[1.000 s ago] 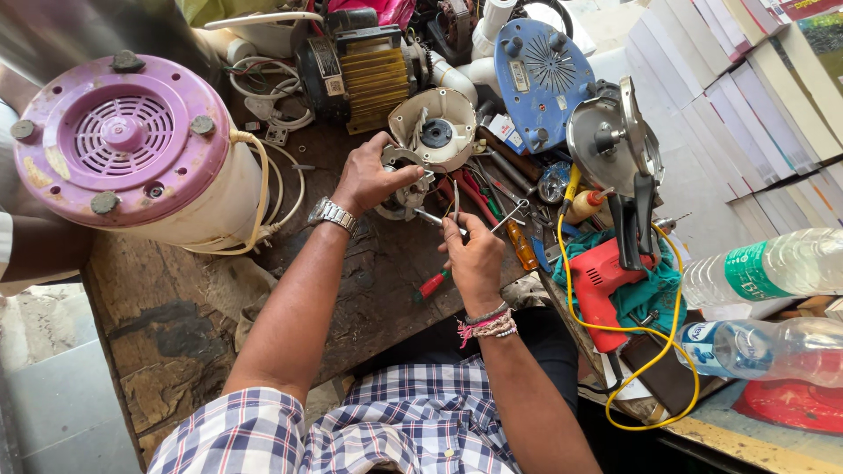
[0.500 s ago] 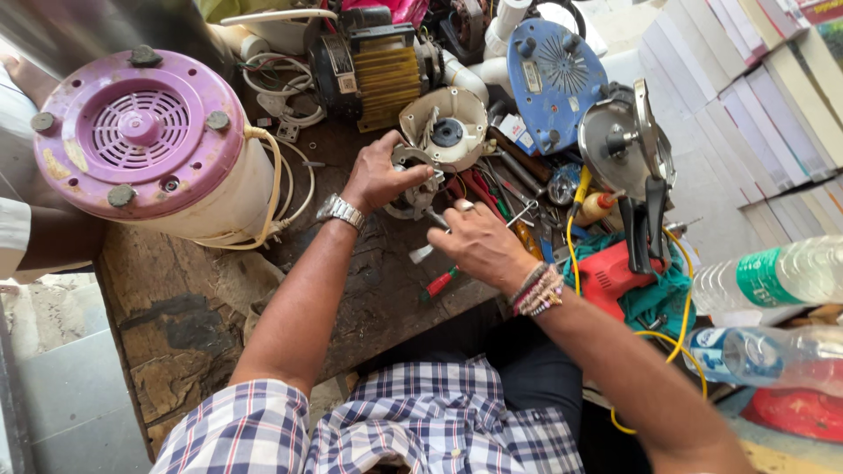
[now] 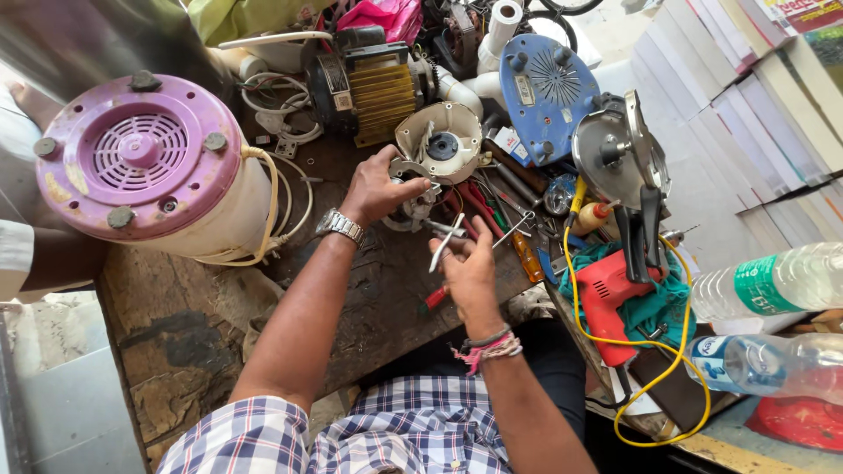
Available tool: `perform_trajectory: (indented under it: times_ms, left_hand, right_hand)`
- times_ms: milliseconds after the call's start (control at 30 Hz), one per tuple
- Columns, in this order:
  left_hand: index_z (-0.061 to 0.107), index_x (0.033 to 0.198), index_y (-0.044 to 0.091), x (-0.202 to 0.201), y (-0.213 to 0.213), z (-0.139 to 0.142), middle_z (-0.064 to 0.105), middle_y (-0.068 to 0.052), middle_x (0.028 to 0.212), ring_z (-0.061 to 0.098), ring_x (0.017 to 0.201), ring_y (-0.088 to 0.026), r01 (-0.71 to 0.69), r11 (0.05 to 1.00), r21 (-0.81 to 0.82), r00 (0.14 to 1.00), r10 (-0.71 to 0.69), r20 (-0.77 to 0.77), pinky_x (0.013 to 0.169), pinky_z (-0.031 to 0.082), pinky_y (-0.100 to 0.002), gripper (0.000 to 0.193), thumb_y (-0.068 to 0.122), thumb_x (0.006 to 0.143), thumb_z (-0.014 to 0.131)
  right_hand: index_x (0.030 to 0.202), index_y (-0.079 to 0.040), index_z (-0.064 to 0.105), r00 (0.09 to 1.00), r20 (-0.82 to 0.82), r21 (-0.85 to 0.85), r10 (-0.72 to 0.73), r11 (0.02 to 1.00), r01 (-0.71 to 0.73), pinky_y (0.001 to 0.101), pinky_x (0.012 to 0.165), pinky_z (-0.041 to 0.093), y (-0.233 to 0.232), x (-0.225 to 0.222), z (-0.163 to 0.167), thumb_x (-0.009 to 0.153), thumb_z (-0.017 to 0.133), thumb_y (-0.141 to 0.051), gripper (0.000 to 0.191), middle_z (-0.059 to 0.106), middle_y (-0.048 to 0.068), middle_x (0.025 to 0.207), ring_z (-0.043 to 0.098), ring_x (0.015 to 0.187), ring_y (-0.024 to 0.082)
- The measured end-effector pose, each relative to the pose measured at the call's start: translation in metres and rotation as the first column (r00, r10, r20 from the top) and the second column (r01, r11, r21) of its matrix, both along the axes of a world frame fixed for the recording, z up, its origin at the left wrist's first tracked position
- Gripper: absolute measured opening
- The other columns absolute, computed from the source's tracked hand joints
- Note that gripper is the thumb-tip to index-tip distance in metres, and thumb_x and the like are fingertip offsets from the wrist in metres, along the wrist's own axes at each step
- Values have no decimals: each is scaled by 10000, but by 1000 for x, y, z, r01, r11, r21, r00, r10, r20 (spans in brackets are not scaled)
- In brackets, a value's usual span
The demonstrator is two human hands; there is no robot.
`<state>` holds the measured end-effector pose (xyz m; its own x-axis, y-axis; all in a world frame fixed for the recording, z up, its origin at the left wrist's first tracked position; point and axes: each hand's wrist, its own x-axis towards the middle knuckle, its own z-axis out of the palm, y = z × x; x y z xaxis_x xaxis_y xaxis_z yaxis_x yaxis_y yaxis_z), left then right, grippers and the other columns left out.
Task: The person uses a T-handle wrench and a screwdriver to loosen and tighten fasteners on a small motor assembly. They rotate the motor housing and adjust components while seated at a cluttered workbench.
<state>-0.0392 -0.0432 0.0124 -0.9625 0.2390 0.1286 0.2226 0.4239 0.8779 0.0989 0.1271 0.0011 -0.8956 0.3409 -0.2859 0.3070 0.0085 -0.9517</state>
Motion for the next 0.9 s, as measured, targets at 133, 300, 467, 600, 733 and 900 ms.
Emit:
perform_trajectory:
  times_ms: [133,300,467,600,733,900]
  left_hand:
    - [678,1228,80,0,-1,1,771,-141,1101,746,1025,-262,10,1000,15,1000,-10,7,908,556,-385,652,446,714,841]
    - [677,1207,90,-2,0,-4,765,-134,1100,753,1004,-263,0,999,-37,998,2,66,889,564,-390,664,486,701,841]
    - [678,1210,80,-3,-1,-6,768,-136,1111,746,1028,-268,10,1000,5,1000,-10,-17,899,561,-401,667,493,712,842]
    - [678,1187,77,-2,-1,-3,767,-137,1093,746,1024,-268,10,999,-38,1000,-10,9,899,559,-400,642,474,713,848]
    - [683,1189,70,1,0,0,767,-140,1096,747,1015,-266,15,999,29,999,-14,-40,885,560,-396,625,449,721,849]
    - [690,1095,56,0,1,-1,791,-128,1032,777,962,-234,-11,999,-52,998,14,64,857,585,-378,565,460,730,841]
  right_hand:
    - [1343,73,479,969,-47,-472,242,850,-235,199,437,479,27,-2,11,808,772,-54,623,757,148,1212,644,655,105]
    - [1175,7,644,927,143,-382,346,884,-271,185,418,450,39,-15,23,903,695,-197,344,756,105,1113,620,610,65]
    - [1108,-2,691,891,141,-228,431,890,-395,182,401,419,38,-27,31,932,708,-203,268,767,91,974,548,546,41]
    - [1122,-42,664,864,144,-207,483,868,-451,193,407,435,38,-32,43,887,725,-127,257,785,75,949,549,535,43]
    - [1303,-129,617,836,255,346,485,762,-547,255,470,540,26,-29,44,898,608,-58,411,758,135,904,668,563,146]
    - [1311,-136,681,694,35,997,720,25,-75,361,857,583,32,-13,39,948,670,-86,367,693,78,1256,701,983,261]
